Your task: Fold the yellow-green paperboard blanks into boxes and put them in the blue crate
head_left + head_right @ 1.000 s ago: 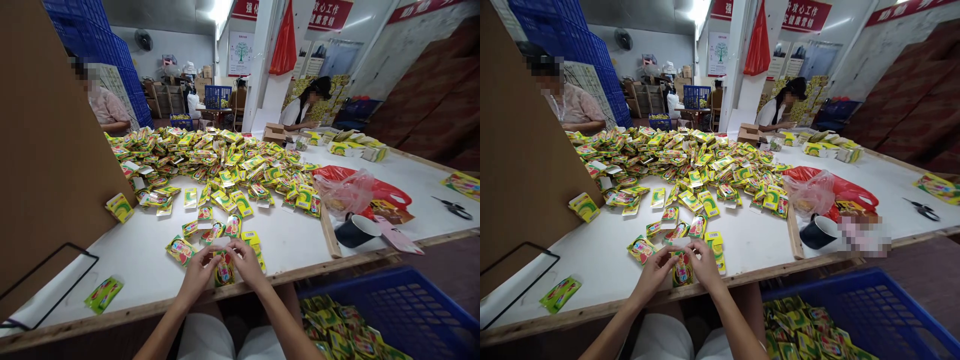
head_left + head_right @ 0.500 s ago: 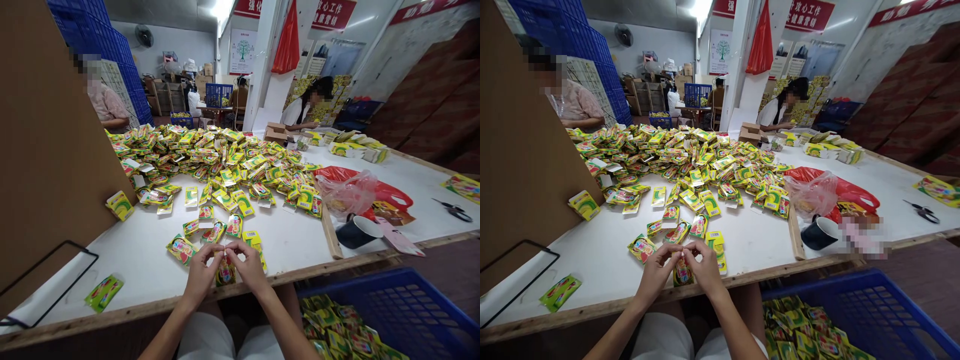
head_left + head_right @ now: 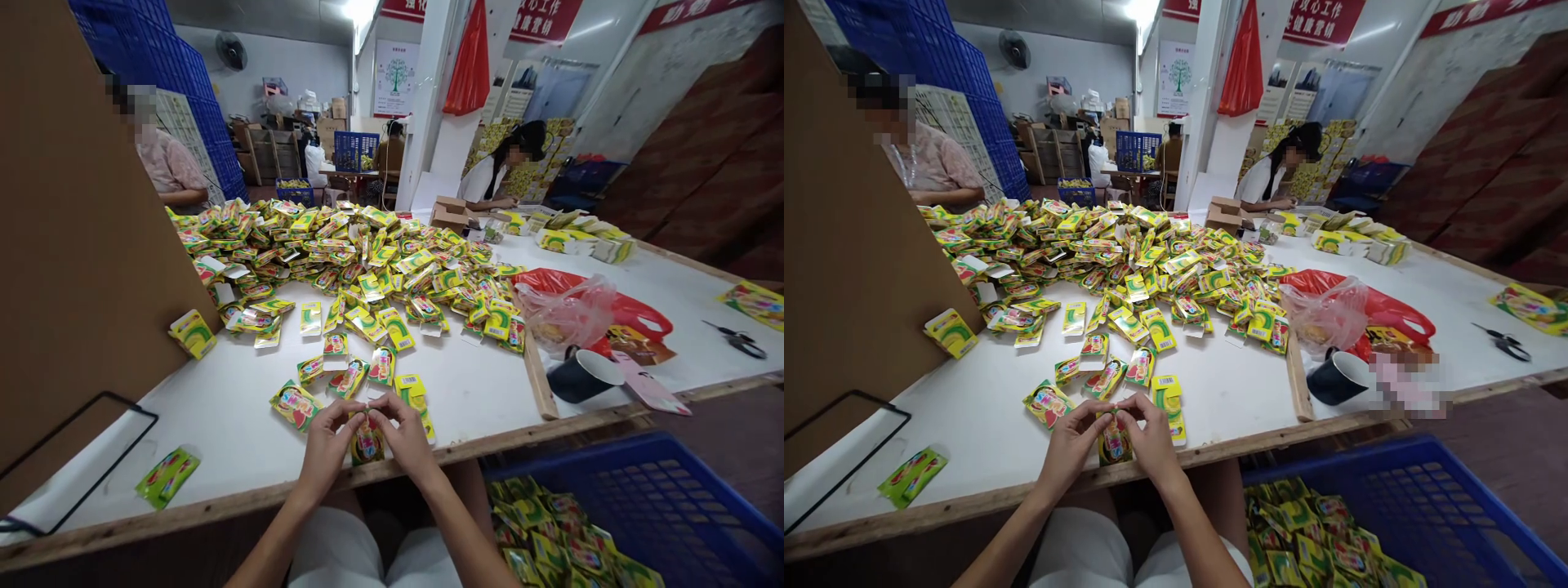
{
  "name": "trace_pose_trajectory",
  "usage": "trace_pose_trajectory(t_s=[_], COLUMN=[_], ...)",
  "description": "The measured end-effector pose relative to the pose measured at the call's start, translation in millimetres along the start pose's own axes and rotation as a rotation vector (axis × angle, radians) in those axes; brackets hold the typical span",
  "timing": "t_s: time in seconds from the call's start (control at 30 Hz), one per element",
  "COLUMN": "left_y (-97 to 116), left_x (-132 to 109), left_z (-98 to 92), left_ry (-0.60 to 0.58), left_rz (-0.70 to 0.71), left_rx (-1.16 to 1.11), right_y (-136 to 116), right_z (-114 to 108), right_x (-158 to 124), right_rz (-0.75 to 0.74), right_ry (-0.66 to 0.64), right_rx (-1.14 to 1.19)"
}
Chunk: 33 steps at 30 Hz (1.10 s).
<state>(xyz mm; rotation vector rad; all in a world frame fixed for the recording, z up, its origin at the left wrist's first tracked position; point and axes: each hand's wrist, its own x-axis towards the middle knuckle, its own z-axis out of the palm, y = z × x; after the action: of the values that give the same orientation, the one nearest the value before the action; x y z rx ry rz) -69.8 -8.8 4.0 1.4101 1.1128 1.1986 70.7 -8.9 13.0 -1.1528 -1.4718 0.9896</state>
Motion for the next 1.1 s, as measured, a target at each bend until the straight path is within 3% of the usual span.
trace_pose_trajectory(t_s=[0.07, 0.17, 0.27, 0.33, 0.43, 0.57, 0.67, 0.77, 0.83, 0.93, 1.0, 1.1], left_y=[1.5, 0.7, -3.7, -4.4, 2.4, 18.9, 27.6, 29.3, 25.5, 14.4, 7.4, 3.3], left_x=[-0.7, 2.9, 11.1, 17.7, 25.2, 23.6, 14.4, 2.8, -4.8, -14.2, -17.6, -16.3], left_z=[-9.9, -45.5, -89.8, -109.2, -117.8, -114.9, -106.0, -78.7, -53.1, -22.0, -13.7, -16.5], left_ry=[0.024, 0.073, -0.121, -0.269, -0.372, -0.398, -0.325, -0.077, 0.056, 0.08, 0.051, -0.037], left_rz=[0.012, 0.12, 0.162, 0.136, 0.098, -0.076, -0.15, -0.107, -0.078, -0.072, -0.077, -0.06], left_rx=[0.069, 0.327, 0.643, 0.767, 0.911, 0.97, 0.634, 0.098, -0.146, -0.216, -0.163, -0.051], right_y=[-7.5, -19.8, -22.4, -19.2, -15.1, -18.6, -23.3, -23.2, -18.7, -7.7, -1.7, 0.8], right_z=[-14.0, -69.1, -132.9, -152.3, -132.3, -63.2, -20.3, 8.8, 20.4, 23.8, 18.5, 8.1], right_x=[-5.7, -21.9, -40.1, -47.4, -48.7, -43.1, -39.9, -35.7, -31.6, -25.2, -21.6, -15.7], right_rz=[0.013, 0.062, 0.078, 0.123, 0.167, 0.12, 0.112, 0.098, 0.056, 0.014, 0.006, -0.038], right_ry=[0.049, 0.201, 0.353, 0.381, 0.292, 0.133, 0.102, 0.079, 0.076, 0.099, 0.075, -0.021], right_rx=[-0.052, -0.286, -0.593, -0.652, -0.515, -0.287, -0.191, -0.045, 0.061, 0.094, 0.061, 0.02])
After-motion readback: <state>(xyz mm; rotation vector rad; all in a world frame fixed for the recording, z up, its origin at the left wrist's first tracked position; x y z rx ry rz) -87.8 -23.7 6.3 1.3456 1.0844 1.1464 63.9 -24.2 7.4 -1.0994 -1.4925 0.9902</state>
